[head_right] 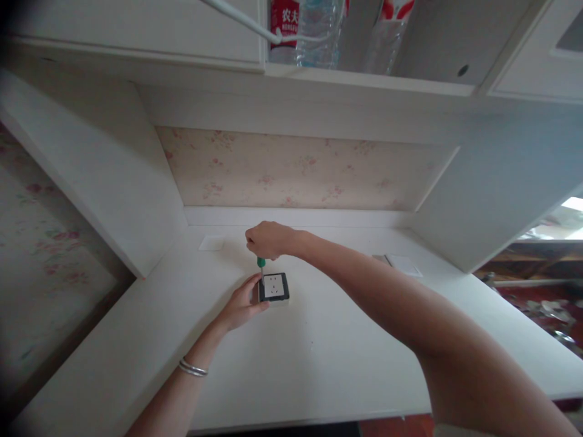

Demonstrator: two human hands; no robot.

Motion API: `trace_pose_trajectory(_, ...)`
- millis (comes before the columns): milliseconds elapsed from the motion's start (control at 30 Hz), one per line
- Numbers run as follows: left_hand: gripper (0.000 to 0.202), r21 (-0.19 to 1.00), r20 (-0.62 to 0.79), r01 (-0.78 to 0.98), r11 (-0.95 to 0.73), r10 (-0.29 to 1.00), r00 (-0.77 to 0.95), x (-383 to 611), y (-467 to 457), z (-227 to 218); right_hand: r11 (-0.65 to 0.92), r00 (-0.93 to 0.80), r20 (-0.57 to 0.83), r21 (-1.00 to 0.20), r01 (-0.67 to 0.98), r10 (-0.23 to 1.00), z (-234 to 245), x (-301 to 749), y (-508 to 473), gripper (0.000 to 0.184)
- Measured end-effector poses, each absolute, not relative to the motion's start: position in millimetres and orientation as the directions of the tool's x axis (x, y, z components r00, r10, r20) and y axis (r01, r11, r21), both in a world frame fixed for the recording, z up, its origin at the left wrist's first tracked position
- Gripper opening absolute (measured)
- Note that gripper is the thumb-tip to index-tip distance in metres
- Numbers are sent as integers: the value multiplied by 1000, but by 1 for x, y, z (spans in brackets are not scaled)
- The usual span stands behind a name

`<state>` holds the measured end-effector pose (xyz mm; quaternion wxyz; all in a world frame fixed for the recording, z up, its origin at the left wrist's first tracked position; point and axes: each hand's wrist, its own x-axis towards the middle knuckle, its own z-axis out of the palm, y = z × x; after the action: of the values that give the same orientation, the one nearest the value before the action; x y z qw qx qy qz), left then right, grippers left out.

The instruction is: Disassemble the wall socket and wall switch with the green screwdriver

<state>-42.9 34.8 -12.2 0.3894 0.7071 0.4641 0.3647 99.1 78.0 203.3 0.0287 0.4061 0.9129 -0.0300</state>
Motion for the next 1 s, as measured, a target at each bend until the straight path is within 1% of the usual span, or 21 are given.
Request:
trace_pose_trajectory(33,73,884,167,375,-281,936,309,-43,35,-13,706,-708,-83,-56,706,702,204,99,78,25)
trace_pose_trajectory(100,73,869,196,380,-318,925,326,-43,35,-14,747,-752,-104,-92,659,651,204,100,78,35)
trace_pose_trajectory(133,73,867,200,380,-323,923,330,-43,35,-14,736,-741,-115,-86,671,662,204,100,77,37)
trace_pose_trajectory(167,73,866,199,381,-325,922,332,-43,35,-14,706,-708,-115,-63,705,697,203,100,77,33)
trace_pose_trajectory(233,73,865,196,386,-322,923,332,-43,35,-13,635,-634,-74,-13,772,769,202,100,78,29)
trace_pose_trajectory(267,72,863,193,391,-319,924,329,-43,35,-13,626,-625,-51,-10,780,779,201,100,78,30)
trace_pose_trajectory(333,71,863,189,396,-315,927,325,-43,34,-11,672,-674,-40,-55,739,738,200,100,78,26)
trace_pose_trajectory(400,71,866,182,395,-308,928,325,-43,34,-10,720,-728,-68,-112,685,682,201,101,78,37)
trace_pose_trajectory(433,72,867,179,394,-305,929,324,-43,34,-10,718,-727,-82,-117,687,682,202,101,78,40)
trace_pose_trajectory(500,73,868,176,395,-301,930,322,-43,34,-11,681,-686,-90,-82,728,722,203,100,77,30)
trace_pose_trajectory(533,73,869,175,395,-299,931,320,-43,34,-11,666,-668,-79,-59,744,740,204,100,76,28)
trace_pose_trajectory(567,73,869,176,394,-298,932,318,-43,35,-12,663,-665,-64,-47,747,744,204,100,76,29)
trace_pose_trajectory(667,73,877,179,379,-295,933,313,-43,35,-13,726,-730,-46,-79,684,682,202,101,77,24)
trace_pose_trajectory(733,72,879,176,377,-291,935,309,-43,34,-13,745,-752,-63,-104,659,656,201,103,78,36)
trace_pose_trajectory(767,72,878,175,380,-289,935,308,-43,34,-12,734,-741,-73,-99,672,668,201,103,78,39)
trace_pose_trajectory(867,72,874,178,386,-295,934,309,-43,34,-11,640,-641,-52,-43,767,766,200,104,77,33)
trace_pose_trajectory(900,72,875,180,383,-296,934,310,-43,33,-11,624,-625,-41,-36,781,780,200,103,77,33)
trace_pose_trajectory(933,72,877,180,379,-296,933,313,-43,33,-11,631,-633,-38,-46,774,773,200,103,76,32)
trace_pose_trajectory(1000,72,881,173,373,-290,933,316,-43,34,-11,687,-692,-54,-92,721,720,201,102,75,33)
